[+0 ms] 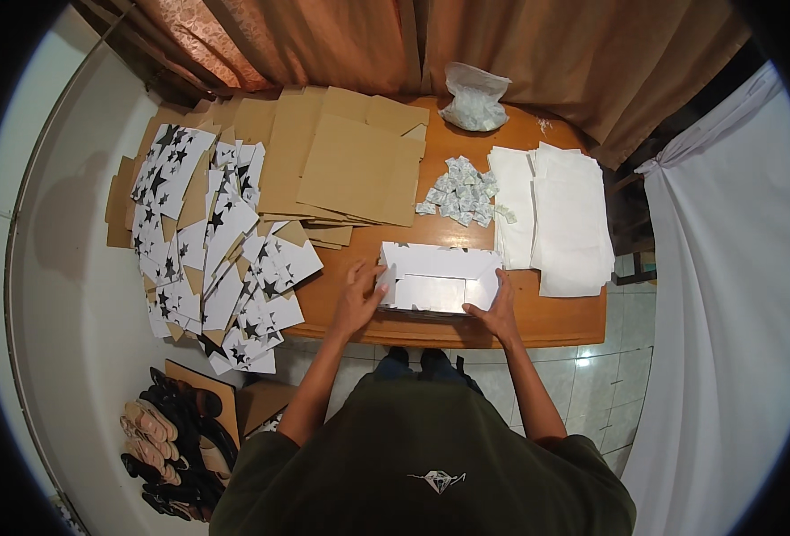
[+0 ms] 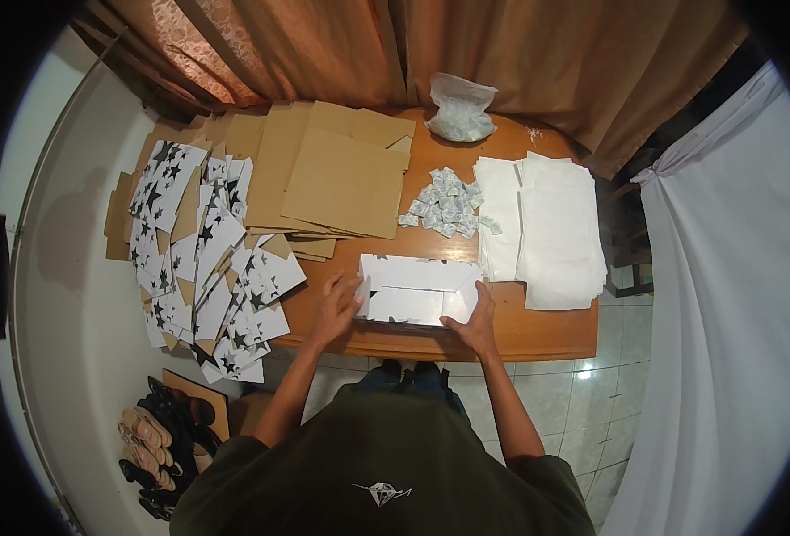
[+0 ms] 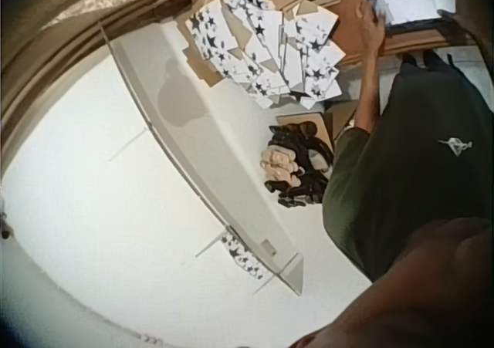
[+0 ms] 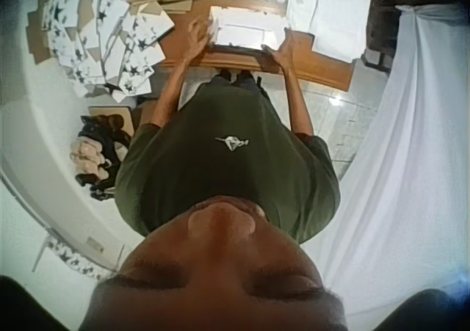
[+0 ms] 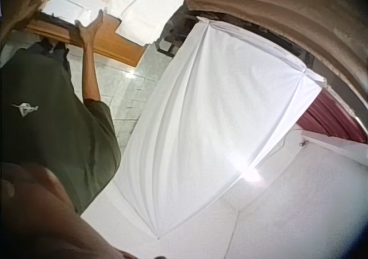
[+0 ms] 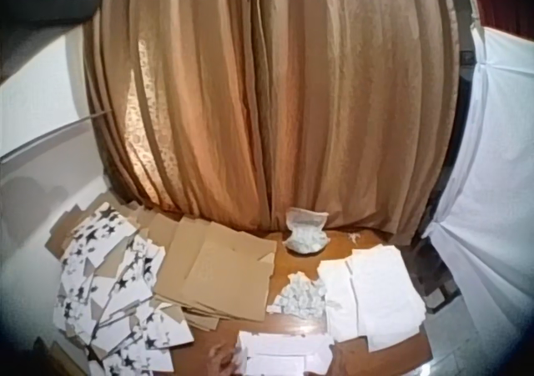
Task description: Assembling cardboard shoe boxes and lining them with wrapping paper.
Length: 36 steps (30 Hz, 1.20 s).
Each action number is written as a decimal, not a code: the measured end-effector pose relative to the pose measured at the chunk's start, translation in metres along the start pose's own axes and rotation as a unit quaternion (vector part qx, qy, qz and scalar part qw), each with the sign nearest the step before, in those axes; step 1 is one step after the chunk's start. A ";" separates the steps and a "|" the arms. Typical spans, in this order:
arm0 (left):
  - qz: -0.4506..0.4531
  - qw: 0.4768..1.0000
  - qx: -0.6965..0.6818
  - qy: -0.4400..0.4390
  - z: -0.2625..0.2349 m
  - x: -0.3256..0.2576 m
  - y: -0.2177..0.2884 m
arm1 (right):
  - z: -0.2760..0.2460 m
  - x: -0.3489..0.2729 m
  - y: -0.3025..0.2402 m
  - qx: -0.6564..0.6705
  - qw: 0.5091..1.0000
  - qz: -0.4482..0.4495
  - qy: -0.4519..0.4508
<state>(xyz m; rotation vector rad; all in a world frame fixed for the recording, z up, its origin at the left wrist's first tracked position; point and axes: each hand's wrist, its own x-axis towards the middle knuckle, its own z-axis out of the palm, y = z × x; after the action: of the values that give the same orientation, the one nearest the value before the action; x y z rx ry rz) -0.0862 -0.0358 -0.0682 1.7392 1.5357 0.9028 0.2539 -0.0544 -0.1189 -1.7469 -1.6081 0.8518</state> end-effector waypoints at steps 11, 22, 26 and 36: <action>-0.019 0.995 0.049 -0.084 0.027 0.000 0.006 | -0.001 -0.004 -0.073 -0.290 0.952 -0.096 0.000; 0.014 0.994 0.088 -0.057 0.043 -0.004 0.010 | 0.062 0.049 -0.084 -0.279 0.914 -0.294 -0.014; 0.025 0.991 0.116 -0.061 0.047 -0.007 0.006 | 0.059 0.053 -0.084 -0.325 0.883 -0.336 -0.037; 0.024 0.990 0.105 -0.090 0.037 -0.006 0.009 | 0.065 0.051 -0.082 -0.335 0.879 -0.340 0.002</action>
<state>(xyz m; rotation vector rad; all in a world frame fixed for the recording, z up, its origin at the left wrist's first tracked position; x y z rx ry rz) -0.0509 -0.0432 -0.0820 1.9559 1.5180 0.6044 0.1556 0.0037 -0.0965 -1.3610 -2.4753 -0.0732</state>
